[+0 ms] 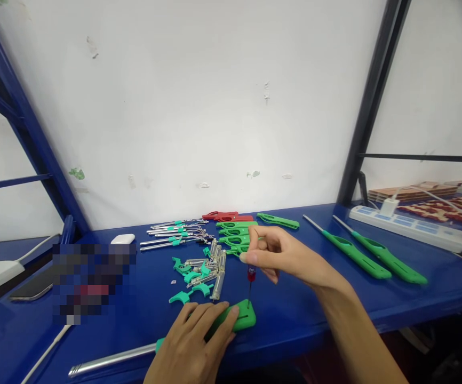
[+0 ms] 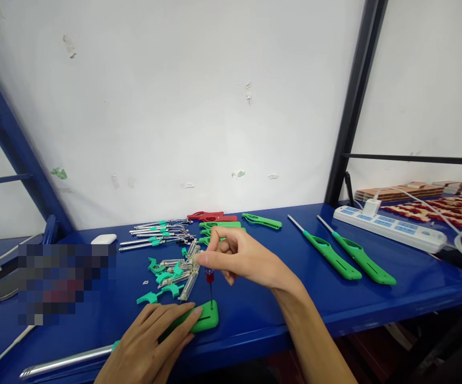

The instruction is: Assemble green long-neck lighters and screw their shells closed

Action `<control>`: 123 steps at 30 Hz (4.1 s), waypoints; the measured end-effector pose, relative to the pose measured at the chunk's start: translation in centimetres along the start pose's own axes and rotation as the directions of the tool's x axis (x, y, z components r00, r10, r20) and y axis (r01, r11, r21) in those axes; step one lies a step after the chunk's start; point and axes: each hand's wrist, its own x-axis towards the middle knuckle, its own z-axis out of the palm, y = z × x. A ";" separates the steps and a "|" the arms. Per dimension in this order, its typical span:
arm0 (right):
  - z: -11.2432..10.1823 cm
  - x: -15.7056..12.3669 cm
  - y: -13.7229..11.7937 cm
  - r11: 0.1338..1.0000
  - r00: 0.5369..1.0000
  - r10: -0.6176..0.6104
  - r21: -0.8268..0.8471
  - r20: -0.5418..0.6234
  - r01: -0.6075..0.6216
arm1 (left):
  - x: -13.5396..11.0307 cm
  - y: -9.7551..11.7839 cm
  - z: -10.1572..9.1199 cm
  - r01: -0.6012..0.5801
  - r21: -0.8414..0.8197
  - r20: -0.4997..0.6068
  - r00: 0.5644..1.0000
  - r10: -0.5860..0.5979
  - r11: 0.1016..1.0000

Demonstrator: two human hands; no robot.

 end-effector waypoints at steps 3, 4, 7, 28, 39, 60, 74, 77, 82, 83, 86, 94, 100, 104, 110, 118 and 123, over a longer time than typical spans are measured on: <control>-0.4 -0.1 0.1 1.000 1.000 -0.005 0.026 0.028 0.004 | 0.0 0.0 -0.1 0.004 -0.002 0.009 1.000 -0.004 1.000; -0.5 -0.2 0.1 1.000 0.999 -0.006 0.030 0.052 0.005 | 0.0 0.0 -0.1 0.004 -0.003 0.010 1.000 -0.004 1.000; -0.8 -0.4 0.1 1.000 0.992 -0.012 0.019 0.124 0.010 | -0.2 0.0 0.0 0.000 -0.001 0.006 1.000 0.000 1.000; -1.1 -0.4 0.4 0.999 0.991 -0.029 0.039 0.132 0.024 | -0.2 0.0 0.2 0.002 0.002 -0.013 1.000 -0.002 1.000; -0.8 -0.3 0.3 0.995 0.996 0.013 0.096 0.093 -0.022 | -0.2 0.0 0.0 0.003 0.001 -0.012 1.000 -0.003 1.000; -0.9 -0.3 0.3 0.991 0.984 0.058 0.110 0.169 -0.077 | -0.1 0.0 0.0 0.000 0.013 -0.015 1.000 0.001 1.000; -0.7 -0.1 0.6 0.992 0.997 0.038 0.114 0.070 -0.046 | -0.2 0.1 0.1 0.003 -0.010 0.005 1.000 -0.003 1.000; -0.7 -0.2 0.6 0.993 0.996 0.038 0.106 0.074 -0.046 | -0.3 0.1 0.0 0.002 -0.006 0.005 1.000 -0.002 1.000; -1.0 -0.3 0.4 0.997 0.986 0.013 0.073 0.164 -0.025 | -0.2 0.1 -0.1 0.004 -0.005 -0.006 1.000 -0.004 1.000; -1.1 -0.3 0.4 0.998 0.985 0.007 0.068 0.170 -0.019 | -0.1 0.1 -0.1 0.006 -0.007 -0.005 1.000 -0.006 1.000; -1.0 -0.2 0.3 0.999 0.990 -0.003 0.050 0.138 -0.004 | 0.0 0.1 -0.1 0.007 -0.008 -0.001 1.000 -0.007 1.000; -0.2 0.0 -0.3 0.999 0.999 -0.038 0.037 -0.024 0.039 | 0.0 0.0 -0.1 0.001 0.014 -0.015 1.000 -0.001 1.000; -0.7 -0.2 -0.2 0.996 0.994 -0.083 -0.025 0.073 0.085 | -0.1 0.1 -0.1 0.001 0.006 -0.023 1.000 0.000 1.000; -0.9 -0.4 0.0 0.995 0.992 -0.090 -0.028 0.091 0.092 | -0.1 0.0 -0.1 0.004 0.015 -0.010 1.000 -0.004 1.000; -0.5 -0.2 0.2 0.998 0.999 -0.036 0.054 0.039 0.034 | -0.1 0.1 0.1 0.009 0.006 -0.013 1.000 -0.009 1.000; -1.0 -0.4 0.3 0.997 0.982 -0.032 0.073 0.186 0.019 | -0.1 0.1 0.0 0.005 -0.006 0.004 1.000 -0.005 1.000; -1.2 -0.2 0.6 0.995 0.979 -0.021 0.095 0.201 0.002 | -0.1 0.1 0.0 -0.002 -0.009 -0.001 1.000 0.002 1.000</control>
